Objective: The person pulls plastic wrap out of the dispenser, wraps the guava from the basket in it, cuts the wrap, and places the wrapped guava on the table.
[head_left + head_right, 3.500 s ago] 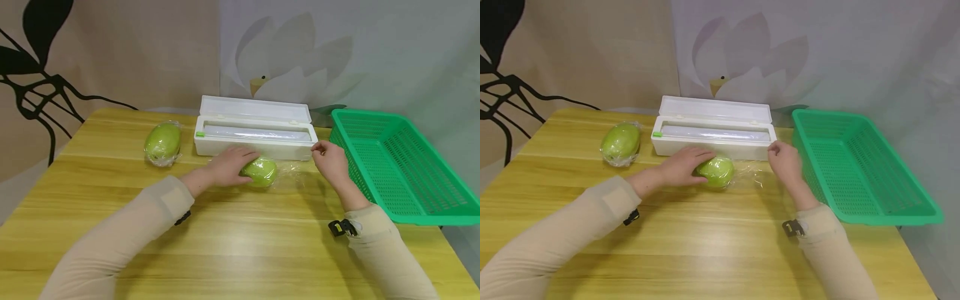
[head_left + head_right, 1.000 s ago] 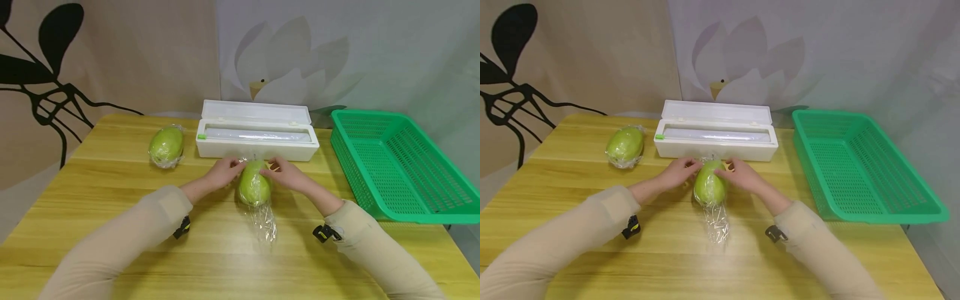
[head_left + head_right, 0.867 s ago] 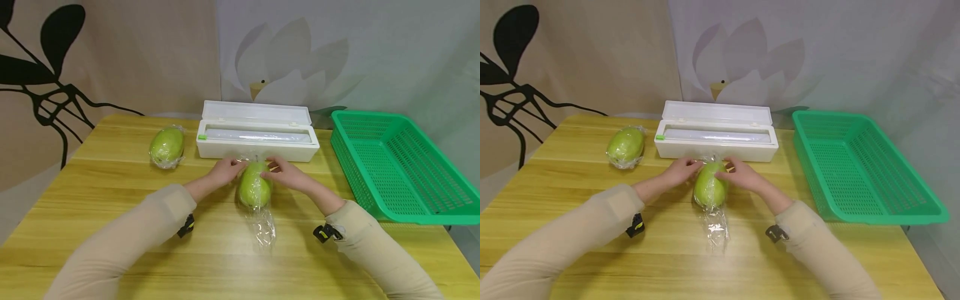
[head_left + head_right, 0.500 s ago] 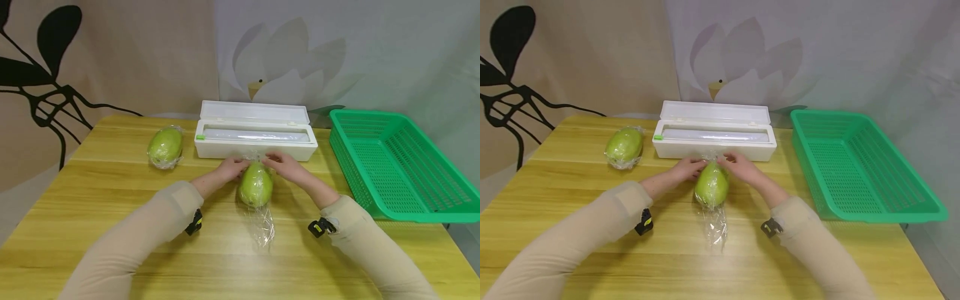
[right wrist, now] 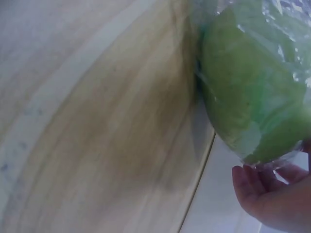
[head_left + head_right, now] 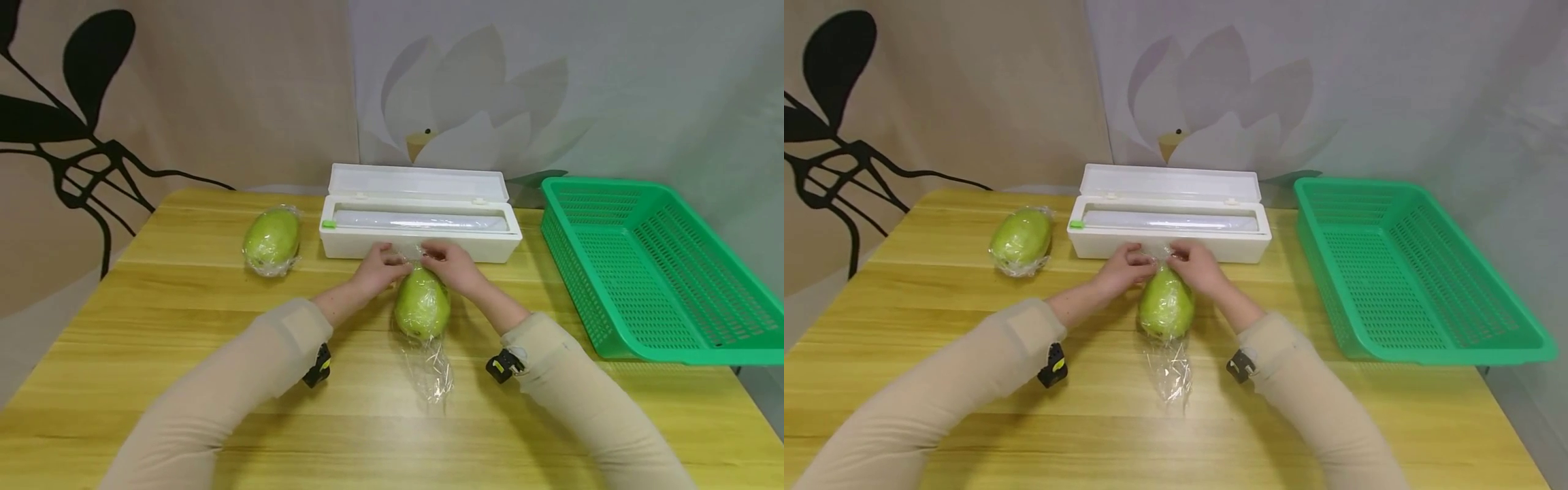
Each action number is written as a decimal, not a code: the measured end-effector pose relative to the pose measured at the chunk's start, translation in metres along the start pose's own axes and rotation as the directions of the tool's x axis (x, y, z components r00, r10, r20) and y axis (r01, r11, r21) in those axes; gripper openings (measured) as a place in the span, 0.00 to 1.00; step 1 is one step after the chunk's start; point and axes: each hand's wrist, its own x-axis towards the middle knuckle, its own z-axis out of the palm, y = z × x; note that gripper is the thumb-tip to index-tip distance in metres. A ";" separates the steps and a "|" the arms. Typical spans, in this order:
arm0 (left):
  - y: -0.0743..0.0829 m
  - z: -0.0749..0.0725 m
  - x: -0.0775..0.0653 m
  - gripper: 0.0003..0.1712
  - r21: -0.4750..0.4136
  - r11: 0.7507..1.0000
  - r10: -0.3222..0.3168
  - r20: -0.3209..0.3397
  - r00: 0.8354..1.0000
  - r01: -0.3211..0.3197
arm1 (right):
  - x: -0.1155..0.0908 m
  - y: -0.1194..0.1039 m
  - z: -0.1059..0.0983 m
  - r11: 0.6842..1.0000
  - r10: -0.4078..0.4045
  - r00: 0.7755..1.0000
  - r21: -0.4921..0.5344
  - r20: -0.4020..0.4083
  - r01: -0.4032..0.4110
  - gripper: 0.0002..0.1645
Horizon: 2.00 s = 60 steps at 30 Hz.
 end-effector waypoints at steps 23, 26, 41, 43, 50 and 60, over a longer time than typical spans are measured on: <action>-0.004 0.009 -0.008 0.12 0.188 0.936 0.299 0.015 0.954 -0.296 | -0.006 0.011 0.002 0.995 -0.102 0.975 -0.028 -0.197 0.098 0.07; -0.005 0.004 -0.010 0.16 0.158 0.938 0.294 0.107 0.950 -0.308 | -0.010 0.013 -0.005 0.995 -0.092 0.985 0.012 -0.145 0.095 0.11; -0.009 -0.020 -0.017 0.44 0.310 0.859 0.283 0.375 0.883 -0.407 | -0.018 0.033 -0.039 0.973 -0.227 0.885 0.125 0.408 0.192 0.58; -0.010 -0.020 -0.017 0.42 0.313 0.859 0.279 0.376 0.884 -0.405 | -0.017 0.033 -0.037 0.975 -0.217 0.892 0.126 0.395 0.181 0.53; -0.010 -0.022 -0.015 0.37 0.288 0.869 0.261 0.423 0.868 -0.402 | -0.013 0.028 -0.036 0.982 -0.172 0.911 0.141 0.374 0.128 0.46; -0.009 -0.023 -0.023 0.54 0.191 0.923 0.183 0.544 0.819 -0.333 | -0.024 0.031 -0.034 0.983 -0.183 0.929 0.067 0.322 0.170 0.45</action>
